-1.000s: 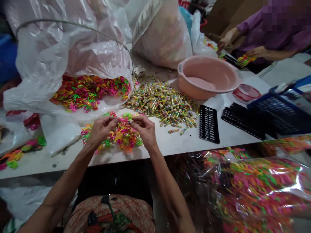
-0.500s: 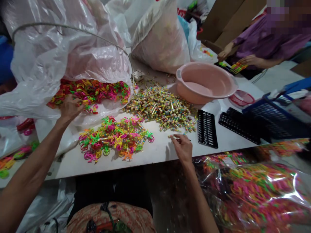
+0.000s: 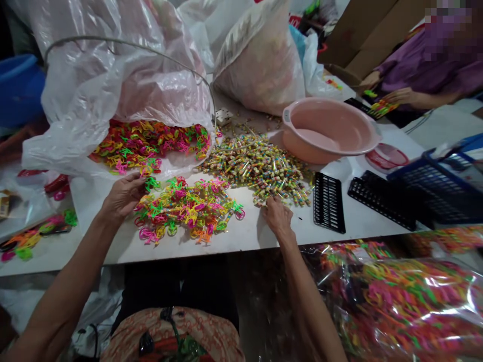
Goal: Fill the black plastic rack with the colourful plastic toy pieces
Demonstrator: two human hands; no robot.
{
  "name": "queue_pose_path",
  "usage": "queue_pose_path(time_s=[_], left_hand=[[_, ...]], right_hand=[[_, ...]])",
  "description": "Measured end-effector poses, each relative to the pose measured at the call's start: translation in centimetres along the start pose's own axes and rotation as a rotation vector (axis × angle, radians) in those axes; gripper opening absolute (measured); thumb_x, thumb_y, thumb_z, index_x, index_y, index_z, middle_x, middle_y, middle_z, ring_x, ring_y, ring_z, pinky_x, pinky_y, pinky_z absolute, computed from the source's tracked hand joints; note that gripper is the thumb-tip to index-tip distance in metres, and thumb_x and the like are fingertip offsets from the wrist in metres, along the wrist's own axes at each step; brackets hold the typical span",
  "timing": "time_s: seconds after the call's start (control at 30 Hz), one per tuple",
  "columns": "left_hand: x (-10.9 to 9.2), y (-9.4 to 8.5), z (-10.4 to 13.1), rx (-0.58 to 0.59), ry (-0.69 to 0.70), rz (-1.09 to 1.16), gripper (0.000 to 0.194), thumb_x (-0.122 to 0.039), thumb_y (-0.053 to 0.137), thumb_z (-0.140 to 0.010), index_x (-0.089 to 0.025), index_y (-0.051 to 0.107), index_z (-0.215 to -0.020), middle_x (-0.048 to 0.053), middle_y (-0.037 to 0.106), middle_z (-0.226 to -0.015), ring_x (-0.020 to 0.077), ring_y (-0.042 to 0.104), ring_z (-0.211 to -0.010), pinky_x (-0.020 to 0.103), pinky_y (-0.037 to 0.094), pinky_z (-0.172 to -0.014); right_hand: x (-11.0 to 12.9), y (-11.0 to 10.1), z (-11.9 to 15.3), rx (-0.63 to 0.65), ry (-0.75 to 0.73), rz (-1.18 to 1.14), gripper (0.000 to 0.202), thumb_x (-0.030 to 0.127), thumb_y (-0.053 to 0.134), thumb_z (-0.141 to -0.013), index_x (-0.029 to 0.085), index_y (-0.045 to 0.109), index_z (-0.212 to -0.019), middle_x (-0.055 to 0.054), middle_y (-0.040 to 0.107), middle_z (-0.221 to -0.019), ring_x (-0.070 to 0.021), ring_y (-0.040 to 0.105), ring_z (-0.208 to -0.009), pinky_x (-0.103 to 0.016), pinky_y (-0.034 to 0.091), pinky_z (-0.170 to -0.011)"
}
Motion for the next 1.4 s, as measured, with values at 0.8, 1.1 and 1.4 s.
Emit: queue_pose_path(time_s=[0.8, 1.1, 1.4], left_hand=[[5.9, 7.0, 8.7, 0.275, -0.374, -0.005, 0.036, -0.013, 0.088, -0.038, -0.014, 0.073, -0.071, 0.0, 0.07, -0.064, 0.0072, 0.06, -0.053, 0.015, 0.048, -0.051], [6.4, 7.1, 9.1, 0.392, -0.407, -0.049, 0.03, -0.017, 0.087, -0.045, -0.015, 0.073, -0.071, 0.002, 0.07, -0.066, 0.0081, 0.057, -0.052, 0.018, 0.045, -0.049], [5.9, 7.1, 9.1, 0.308, -0.265, -0.174, 0.03, -0.018, 0.086, -0.039, -0.016, 0.072, -0.066, 0.0, 0.066, -0.058, 0.0085, 0.054, -0.048, 0.02, 0.043, -0.047]], right_hand=[[12.3, -4.1, 7.7, 0.508, -0.143, -1.784, 0.018, 0.03, 0.074, -0.066, 0.017, 0.076, -0.079, 0.004, 0.057, -0.052, -0.0057, 0.042, -0.044, -0.022, 0.031, -0.045], [12.0, -4.0, 7.4, 0.557, -0.237, -1.759, 0.022, 0.033, 0.078, -0.065, 0.018, 0.078, -0.081, 0.001, 0.063, -0.061, -0.0062, 0.046, -0.048, -0.022, 0.035, -0.047], [11.6, -4.1, 8.0, 0.489, -0.313, -1.667, 0.027, 0.039, 0.077, -0.069, 0.018, 0.078, -0.086, 0.002, 0.061, -0.059, -0.0071, 0.05, -0.047, -0.024, 0.042, -0.049]])
Point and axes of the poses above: each hand's wrist, its own z-axis away from the middle knuckle, its own y-axis out of the palm, x = y × z, the point moved 4 cm from there along -z, towards the middle knuckle
